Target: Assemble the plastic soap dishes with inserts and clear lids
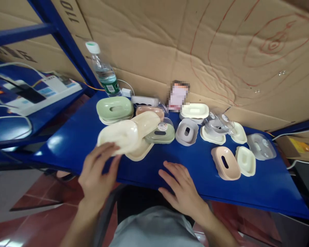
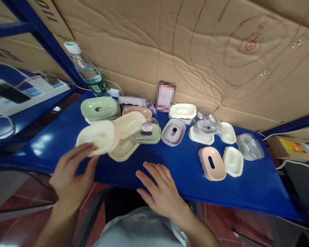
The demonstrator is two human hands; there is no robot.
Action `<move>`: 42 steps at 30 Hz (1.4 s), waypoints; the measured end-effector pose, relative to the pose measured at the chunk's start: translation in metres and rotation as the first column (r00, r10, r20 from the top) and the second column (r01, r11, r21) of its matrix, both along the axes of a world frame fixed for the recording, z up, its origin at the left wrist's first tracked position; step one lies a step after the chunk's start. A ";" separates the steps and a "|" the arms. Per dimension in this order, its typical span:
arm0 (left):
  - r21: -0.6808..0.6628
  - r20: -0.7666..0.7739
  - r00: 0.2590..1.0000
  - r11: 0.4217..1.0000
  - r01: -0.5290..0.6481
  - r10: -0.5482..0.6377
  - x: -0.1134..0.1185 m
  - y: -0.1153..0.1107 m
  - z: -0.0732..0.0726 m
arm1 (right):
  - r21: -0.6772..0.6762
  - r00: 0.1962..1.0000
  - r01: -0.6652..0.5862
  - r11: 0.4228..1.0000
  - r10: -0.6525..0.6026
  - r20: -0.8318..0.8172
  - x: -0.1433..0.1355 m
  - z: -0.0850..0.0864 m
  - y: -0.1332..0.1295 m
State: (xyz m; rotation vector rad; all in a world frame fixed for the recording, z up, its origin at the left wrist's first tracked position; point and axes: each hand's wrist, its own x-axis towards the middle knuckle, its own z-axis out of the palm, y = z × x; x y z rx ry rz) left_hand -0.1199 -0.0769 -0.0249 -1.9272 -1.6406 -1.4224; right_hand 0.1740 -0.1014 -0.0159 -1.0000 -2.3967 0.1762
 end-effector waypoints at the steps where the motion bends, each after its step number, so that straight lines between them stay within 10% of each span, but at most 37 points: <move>1: 0.004 -0.028 0.996 0.997 0.081 -0.081 0.009 -0.007 0.000 | 0.008 0.999 0.036 0.999 -0.036 -0.036 0.003 -0.003 0.000; 6: -0.144 -0.098 0.894 0.895 0.423 -0.438 0.057 -0.030 -0.015 | 0.099 0.964 0.260 0.961 -0.264 0.038 0.017 0.000 0.027; 11: -0.273 -0.168 0.846 0.849 0.453 -0.505 0.079 -0.030 -0.019 | 0.063 0.899 0.344 0.937 -0.348 0.266 0.020 0.019 0.082; 16: -0.320 -0.180 0.822 0.822 0.471 -0.540 0.077 -0.029 -0.018 | -0.086 0.918 0.372 0.924 -0.380 -0.113 0.040 0.028 0.084; 20: -0.321 -0.163 0.789 0.788 0.526 -0.593 0.074 -0.032 -0.020 | -0.379 0.614 0.314 0.871 -0.490 -0.619 0.059 0.023 0.042; 25: -0.327 -0.113 0.822 0.802 0.500 -0.558 0.070 -0.035 -0.025 | -0.658 0.292 0.052 0.751 -0.641 -0.710 0.070 -0.005 -0.001; 31: -0.414 -0.030 0.831 0.764 0.495 -0.555 0.072 -0.033 -0.025 | -0.805 0.472 0.048 0.591 -0.724 -0.503 0.073 -0.021 0.004; 36: -0.419 -0.049 0.792 0.733 0.536 -0.608 0.081 -0.029 -0.026 | -0.571 0.683 0.383 0.726 -0.639 -0.353 0.063 -0.021 0.010; 42: -0.377 -0.078 0.823 0.781 0.498 -0.562 0.087 -0.027 -0.030 | -0.361 0.849 0.382 0.851 -0.477 -0.227 0.057 -0.023 0.006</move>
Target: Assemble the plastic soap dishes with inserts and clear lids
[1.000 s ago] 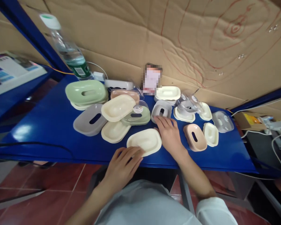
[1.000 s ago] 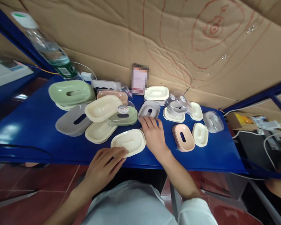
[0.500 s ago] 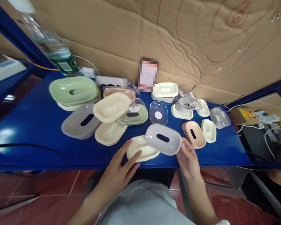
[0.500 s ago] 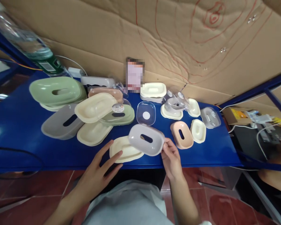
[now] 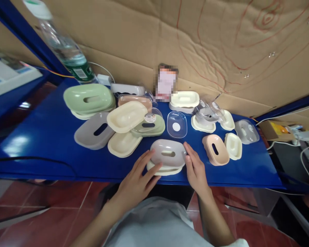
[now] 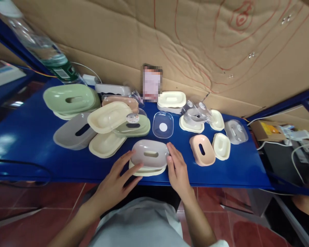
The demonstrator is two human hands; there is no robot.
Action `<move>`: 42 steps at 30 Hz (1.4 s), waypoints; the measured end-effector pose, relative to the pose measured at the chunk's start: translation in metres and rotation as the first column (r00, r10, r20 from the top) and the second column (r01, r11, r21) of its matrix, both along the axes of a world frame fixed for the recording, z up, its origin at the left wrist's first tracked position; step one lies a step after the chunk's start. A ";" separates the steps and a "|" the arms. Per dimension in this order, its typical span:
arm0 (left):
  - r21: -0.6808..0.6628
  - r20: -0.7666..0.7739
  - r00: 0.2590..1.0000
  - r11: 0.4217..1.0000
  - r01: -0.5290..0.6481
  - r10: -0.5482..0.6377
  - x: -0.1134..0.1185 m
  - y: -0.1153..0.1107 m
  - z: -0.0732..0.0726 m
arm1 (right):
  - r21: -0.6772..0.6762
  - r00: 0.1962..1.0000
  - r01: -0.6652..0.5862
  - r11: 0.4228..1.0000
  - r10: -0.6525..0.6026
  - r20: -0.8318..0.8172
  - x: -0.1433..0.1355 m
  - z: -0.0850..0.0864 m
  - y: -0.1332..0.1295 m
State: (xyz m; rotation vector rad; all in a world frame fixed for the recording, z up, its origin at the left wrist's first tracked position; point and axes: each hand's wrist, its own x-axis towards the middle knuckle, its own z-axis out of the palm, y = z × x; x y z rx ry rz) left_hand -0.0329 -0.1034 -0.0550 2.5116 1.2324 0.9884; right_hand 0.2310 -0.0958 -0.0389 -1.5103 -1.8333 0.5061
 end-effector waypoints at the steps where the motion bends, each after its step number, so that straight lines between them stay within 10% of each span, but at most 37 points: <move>1: -0.016 0.029 1.000 1.000 -0.006 0.006 0.000 0.000 0.001 | 0.021 0.998 -0.039 0.999 0.038 0.049 0.000 0.001 0.000; 10: -0.100 0.069 0.998 0.995 0.000 0.007 -0.002 0.001 0.003 | 0.024 0.973 -0.178 0.984 0.172 0.151 -0.004 0.007 0.002; 16: -0.045 -0.101 0.995 0.999 0.010 -0.015 -0.002 0.000 0.002 | 0.244 0.971 -0.065 0.967 0.005 0.238 -0.002 -0.002 -0.004; 22: -0.046 -0.104 0.994 0.999 0.019 -0.023 -0.003 0.000 -0.003 | 0.035 0.836 -0.336 0.941 0.281 0.471 0.013 0.008 -0.006; 32: -0.130 0.032 0.999 0.991 0.036 -0.032 0.001 0.004 0.018 | 0.016 0.866 -0.227 0.974 0.195 0.460 0.014 0.043 0.066; 37: -0.123 0.057 0.998 0.992 -0.005 0.012 0.004 0.000 0.017 | -0.040 0.991 -0.016 0.999 0.010 -0.132 0.027 0.036 0.053; 42: -0.153 0.053 0.999 0.988 0.012 -0.004 0.016 0.013 0.015 | -0.282 0.593 0.095 0.955 -0.282 -0.754 0.038 0.024 0.012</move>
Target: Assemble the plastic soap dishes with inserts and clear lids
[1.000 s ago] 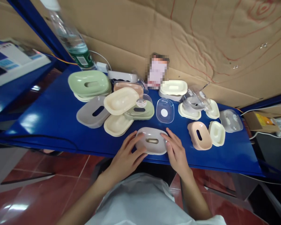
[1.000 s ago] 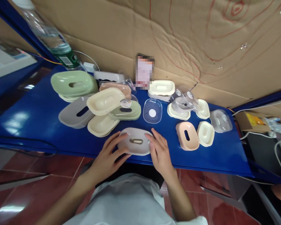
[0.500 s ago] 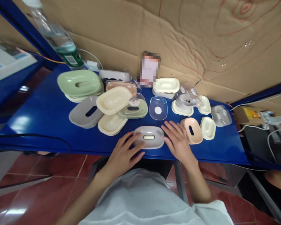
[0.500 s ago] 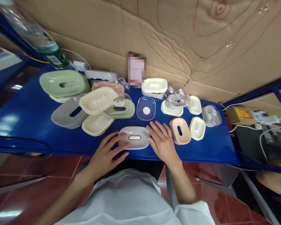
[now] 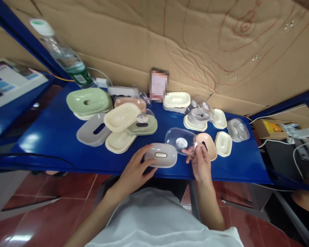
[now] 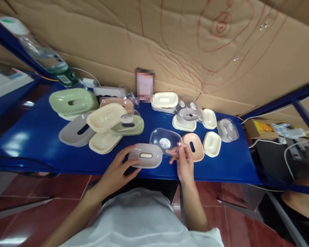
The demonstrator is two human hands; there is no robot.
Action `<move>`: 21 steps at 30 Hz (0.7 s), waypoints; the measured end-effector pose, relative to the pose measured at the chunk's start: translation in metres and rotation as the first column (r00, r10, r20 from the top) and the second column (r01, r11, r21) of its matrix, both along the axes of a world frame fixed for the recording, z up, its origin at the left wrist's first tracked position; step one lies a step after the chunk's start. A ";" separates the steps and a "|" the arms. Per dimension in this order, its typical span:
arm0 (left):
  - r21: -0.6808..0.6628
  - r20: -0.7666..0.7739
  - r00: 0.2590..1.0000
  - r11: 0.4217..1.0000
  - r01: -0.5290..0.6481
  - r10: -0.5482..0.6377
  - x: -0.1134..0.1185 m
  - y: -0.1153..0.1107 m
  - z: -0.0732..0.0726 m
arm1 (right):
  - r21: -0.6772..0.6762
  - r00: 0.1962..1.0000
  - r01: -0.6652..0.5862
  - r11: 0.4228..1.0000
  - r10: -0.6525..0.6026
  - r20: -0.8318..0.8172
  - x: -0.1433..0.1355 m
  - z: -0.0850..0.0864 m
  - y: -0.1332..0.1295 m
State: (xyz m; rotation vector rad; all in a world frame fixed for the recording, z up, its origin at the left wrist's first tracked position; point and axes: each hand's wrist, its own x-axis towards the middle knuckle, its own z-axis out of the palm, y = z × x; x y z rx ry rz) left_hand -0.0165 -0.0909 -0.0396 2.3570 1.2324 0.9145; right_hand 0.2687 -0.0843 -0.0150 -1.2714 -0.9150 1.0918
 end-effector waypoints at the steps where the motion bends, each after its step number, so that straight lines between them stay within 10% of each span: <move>1: -0.018 0.003 1.000 1.000 0.010 -0.010 0.003 0.004 0.000 | -0.034 0.999 0.021 0.999 -0.022 -0.042 -0.001 -0.003 -0.005; 5: -0.115 0.025 0.998 0.992 0.052 -0.049 0.013 0.018 0.000 | -0.058 0.996 0.082 0.995 -0.080 0.030 -0.007 -0.011 -0.014; 10: -0.128 -0.034 0.998 0.990 0.050 -0.055 0.024 0.023 0.000 | 0.085 0.850 0.003 0.996 -0.047 0.524 -0.004 -0.015 -0.016; 18: -0.244 0.025 0.992 0.962 0.122 -0.120 0.010 0.008 -0.020 | -0.038 0.504 -0.517 0.855 0.341 0.794 0.009 -0.043 -0.042; 21: -0.290 0.071 0.984 0.940 0.177 -0.164 0.004 -0.010 -0.029 | 0.026 0.448 -0.580 0.815 0.291 0.845 0.007 -0.062 -0.062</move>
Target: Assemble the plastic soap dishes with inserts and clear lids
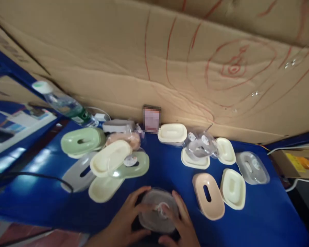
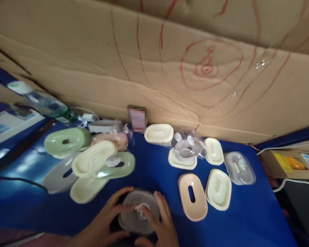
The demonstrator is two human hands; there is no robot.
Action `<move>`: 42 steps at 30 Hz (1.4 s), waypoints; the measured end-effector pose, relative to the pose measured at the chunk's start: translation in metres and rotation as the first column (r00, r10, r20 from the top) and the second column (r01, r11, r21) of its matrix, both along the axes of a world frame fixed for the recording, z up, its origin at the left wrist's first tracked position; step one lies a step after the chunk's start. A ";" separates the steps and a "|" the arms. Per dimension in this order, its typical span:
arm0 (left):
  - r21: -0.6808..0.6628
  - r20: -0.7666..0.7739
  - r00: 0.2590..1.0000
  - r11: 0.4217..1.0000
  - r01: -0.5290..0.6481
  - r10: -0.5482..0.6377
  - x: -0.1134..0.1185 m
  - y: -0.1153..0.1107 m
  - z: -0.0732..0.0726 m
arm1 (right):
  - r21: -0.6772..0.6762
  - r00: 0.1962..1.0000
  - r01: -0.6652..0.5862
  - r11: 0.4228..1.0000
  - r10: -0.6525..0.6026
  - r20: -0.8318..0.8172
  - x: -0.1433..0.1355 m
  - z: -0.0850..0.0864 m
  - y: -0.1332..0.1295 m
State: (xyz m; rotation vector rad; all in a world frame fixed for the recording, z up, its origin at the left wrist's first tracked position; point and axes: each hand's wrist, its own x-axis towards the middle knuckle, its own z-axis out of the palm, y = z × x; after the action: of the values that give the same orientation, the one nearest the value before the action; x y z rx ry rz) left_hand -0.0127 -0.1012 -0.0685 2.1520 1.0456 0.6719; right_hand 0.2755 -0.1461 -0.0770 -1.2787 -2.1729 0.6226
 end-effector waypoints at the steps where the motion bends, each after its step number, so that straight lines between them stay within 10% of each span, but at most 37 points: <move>1: -0.032 -0.009 1.000 0.999 -0.018 0.017 -0.001 -0.002 0.001 | 0.002 1.000 0.008 1.000 -0.008 0.003 -0.001 -0.002 -0.003; 10: -0.089 0.010 1.000 0.996 0.005 -0.005 0.005 0.044 0.033 | -0.231 0.996 0.071 0.970 -0.081 -0.034 -0.004 0.039 0.038; 21: -0.107 0.056 0.996 0.992 -0.069 0.075 0.003 0.010 0.009 | -0.211 0.998 -0.063 0.975 0.067 0.008 -0.005 0.028 0.045; 34: -0.008 0.009 1.000 1.000 -0.004 0.004 -0.006 0.053 0.030 | -0.018 0.975 -0.202 0.979 0.203 0.088 -0.008 0.067 0.089; 42: 0.102 -0.134 0.989 0.992 0.079 -0.065 -0.029 0.037 0.008 | 0.070 0.964 -0.266 0.962 0.264 0.035 -0.012 0.041 0.078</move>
State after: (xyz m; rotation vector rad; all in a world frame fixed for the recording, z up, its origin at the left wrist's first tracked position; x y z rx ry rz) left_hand -0.0414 -0.0645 -0.0603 2.3422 1.0134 0.5711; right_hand 0.2633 -0.0680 -0.0358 -0.9703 -2.3870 0.6253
